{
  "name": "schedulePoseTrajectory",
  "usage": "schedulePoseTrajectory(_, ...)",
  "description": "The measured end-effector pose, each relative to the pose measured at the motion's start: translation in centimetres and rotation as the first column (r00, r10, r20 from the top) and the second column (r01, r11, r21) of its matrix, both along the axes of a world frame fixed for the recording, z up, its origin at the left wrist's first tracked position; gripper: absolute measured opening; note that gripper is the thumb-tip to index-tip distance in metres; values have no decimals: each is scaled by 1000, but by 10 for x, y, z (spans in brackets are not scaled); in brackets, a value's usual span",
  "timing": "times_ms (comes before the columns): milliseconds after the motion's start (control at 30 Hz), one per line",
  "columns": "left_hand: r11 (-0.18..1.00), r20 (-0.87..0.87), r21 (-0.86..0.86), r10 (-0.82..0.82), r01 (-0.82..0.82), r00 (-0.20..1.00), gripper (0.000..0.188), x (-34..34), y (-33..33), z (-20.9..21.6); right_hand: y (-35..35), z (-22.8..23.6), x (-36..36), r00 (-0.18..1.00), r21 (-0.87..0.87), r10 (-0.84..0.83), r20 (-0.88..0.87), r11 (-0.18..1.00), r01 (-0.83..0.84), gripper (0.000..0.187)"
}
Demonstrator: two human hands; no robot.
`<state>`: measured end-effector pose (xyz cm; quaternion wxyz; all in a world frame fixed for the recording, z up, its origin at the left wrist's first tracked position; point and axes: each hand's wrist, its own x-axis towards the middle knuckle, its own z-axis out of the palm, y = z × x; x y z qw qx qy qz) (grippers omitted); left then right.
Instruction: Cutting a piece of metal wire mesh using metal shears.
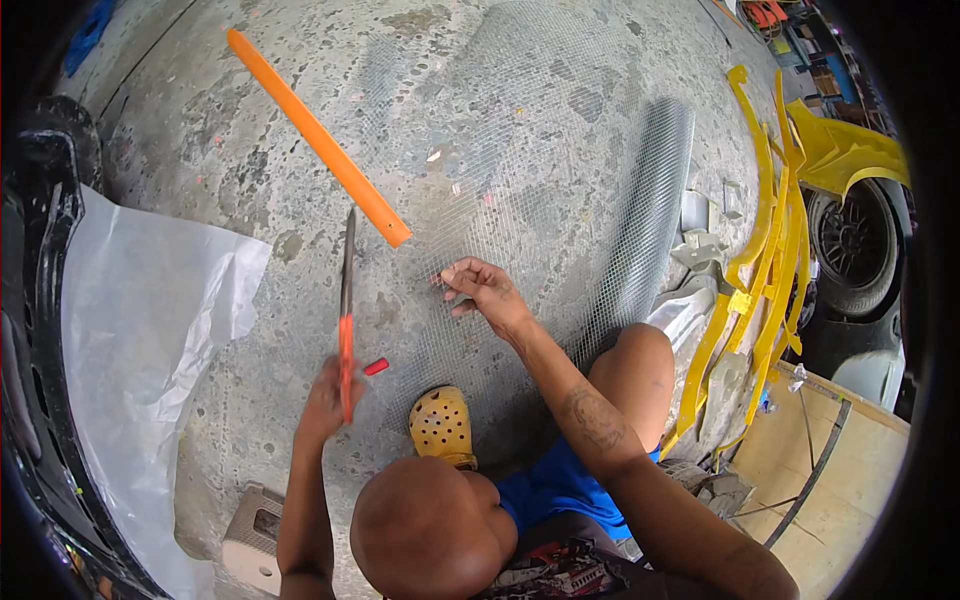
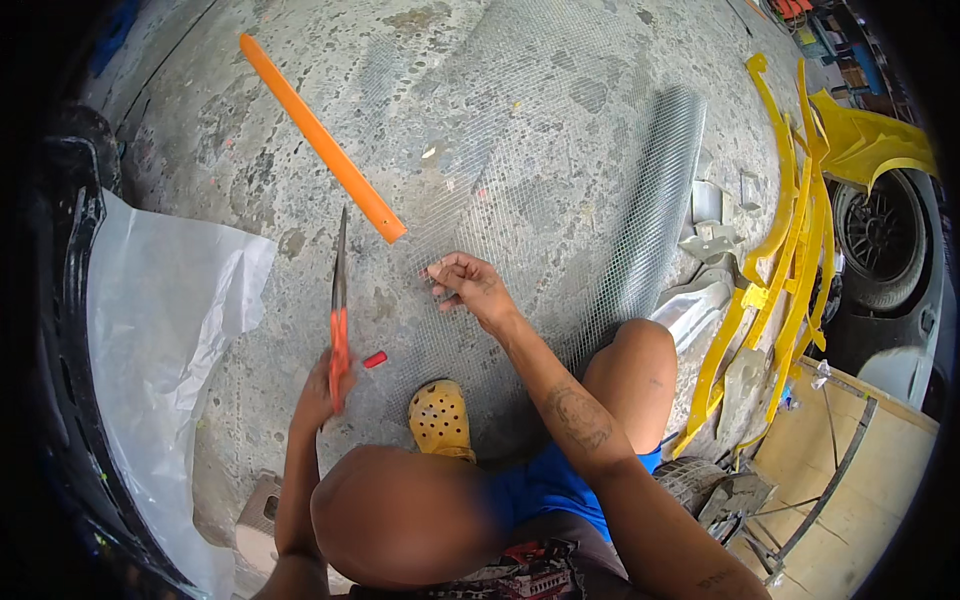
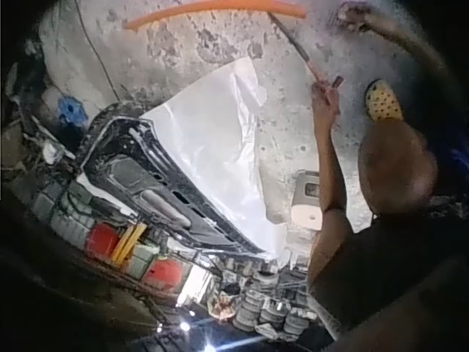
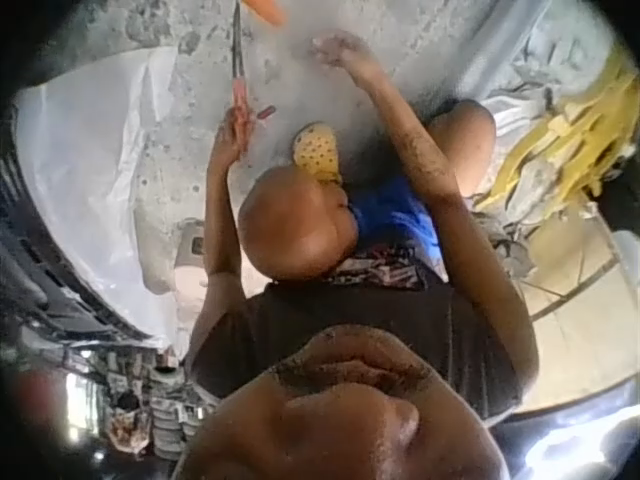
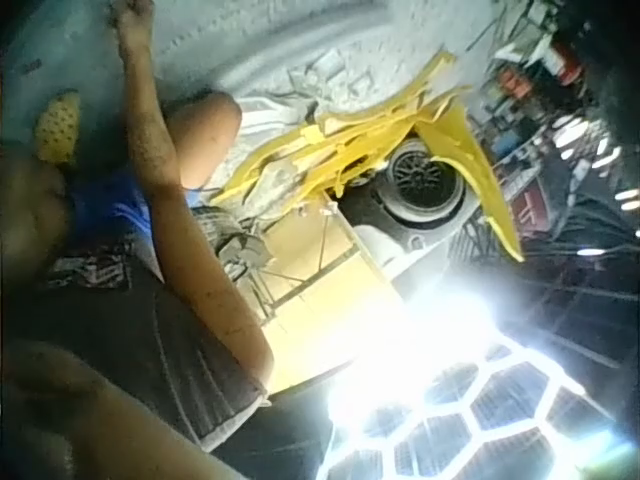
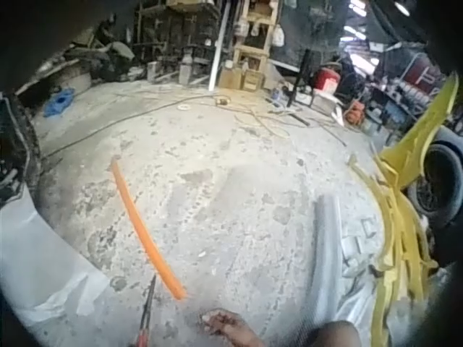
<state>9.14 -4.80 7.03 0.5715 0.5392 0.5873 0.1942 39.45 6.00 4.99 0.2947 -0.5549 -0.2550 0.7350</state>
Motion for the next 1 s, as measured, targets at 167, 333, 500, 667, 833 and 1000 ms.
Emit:
schedulePoseTrajectory(167,983,-48,98,-154,158,987,34,42,114,-13,-2,-30,1,999,26,24,28,999,-25,14)
schedulePoseTrajectory(333,924,-191,-3,-376,383,907,38,85,179,-3,-7,-55,11,992,121,-46,-114,991,59,16)
schedulePoseTrajectory(500,907,-182,-70,-422,416,888,38,97,181,-9,-6,-61,10,990,120,-36,-136,991,53,15)
schedulePoseTrajectory(667,909,-112,-75,-416,410,903,37,107,180,-18,-6,-63,12,991,100,-52,-127,993,65,13)
schedulePoseTrajectory(833,929,-98,-78,-369,362,924,35,113,185,-21,-5,-60,10,988,102,-54,-143,992,69,13)
schedulePoseTrajectory(1000,933,-105,-60,-359,354,927,29,105,179,-41,-4,-58,10,987,100,-53,-150,993,68,14)
